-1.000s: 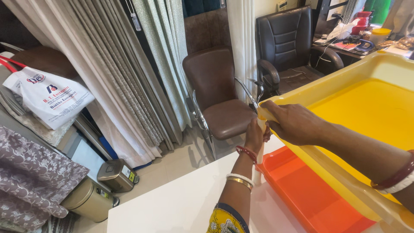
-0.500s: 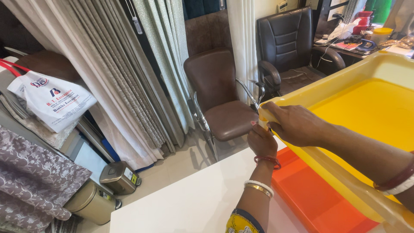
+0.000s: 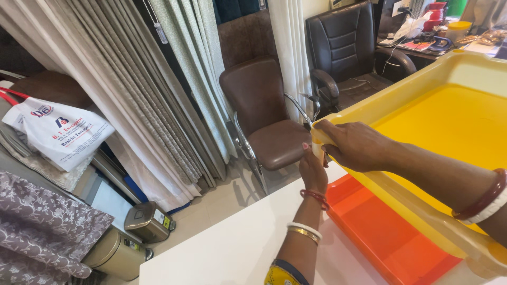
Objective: The person assembles a three-tier plastic storage unit by inserting white cylindrical legs into the corners of orange, yellow, and green trays. They align and press each leg into place, then stack the trays to form a vertical unit.
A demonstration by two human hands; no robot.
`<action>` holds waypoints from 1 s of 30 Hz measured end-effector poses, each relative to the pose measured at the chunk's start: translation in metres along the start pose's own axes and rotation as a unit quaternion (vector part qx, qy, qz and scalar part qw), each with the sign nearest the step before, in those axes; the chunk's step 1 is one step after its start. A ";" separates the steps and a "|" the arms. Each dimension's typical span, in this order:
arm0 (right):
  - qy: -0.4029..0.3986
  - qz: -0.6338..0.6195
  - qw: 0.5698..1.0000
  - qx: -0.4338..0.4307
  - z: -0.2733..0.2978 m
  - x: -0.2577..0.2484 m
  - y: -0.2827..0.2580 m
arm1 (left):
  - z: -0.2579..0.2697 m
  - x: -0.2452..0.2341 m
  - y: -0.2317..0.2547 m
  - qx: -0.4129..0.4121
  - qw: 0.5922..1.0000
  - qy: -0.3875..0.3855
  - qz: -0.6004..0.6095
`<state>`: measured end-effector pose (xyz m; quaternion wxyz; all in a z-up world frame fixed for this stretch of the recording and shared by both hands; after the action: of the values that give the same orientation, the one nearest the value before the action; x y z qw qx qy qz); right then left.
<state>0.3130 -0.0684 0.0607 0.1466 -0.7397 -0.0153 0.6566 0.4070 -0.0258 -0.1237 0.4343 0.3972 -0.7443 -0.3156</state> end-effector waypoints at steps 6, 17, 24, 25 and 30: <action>0.020 -0.017 0.999 -0.030 0.001 -0.001 0.000 | 0.014 -0.003 0.001 0.040 0.991 0.087 -0.098; 0.005 -0.021 1.000 -0.021 0.002 0.002 -0.003 | -0.016 0.003 -0.025 -0.091 0.975 -0.192 0.073; 0.008 -0.025 0.999 -0.032 0.002 0.002 -0.004 | 0.001 -0.004 0.009 0.015 1.000 -0.001 0.003; 0.002 -0.026 0.999 -0.027 0.002 0.002 -0.003 | 0.004 0.000 0.011 0.032 0.999 0.026 0.004; -0.012 -0.017 1.000 -0.009 0.003 0.002 -0.003 | -0.001 0.002 -0.002 0.007 0.990 0.124 0.070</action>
<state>0.3106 -0.0640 0.0589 0.1509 -0.7324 -0.0358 0.6629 0.4080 -0.0285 -0.1244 0.5414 0.3832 -0.7130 -0.2272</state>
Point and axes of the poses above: each hand's wrist, its own z-axis away from the middle knuckle, its own x-axis out of the palm, y = z × x, the point moved 8 cm from there along -z, towards the middle knuckle, and after that the axes turned 14 degrees about x, right-handed, at the moved point
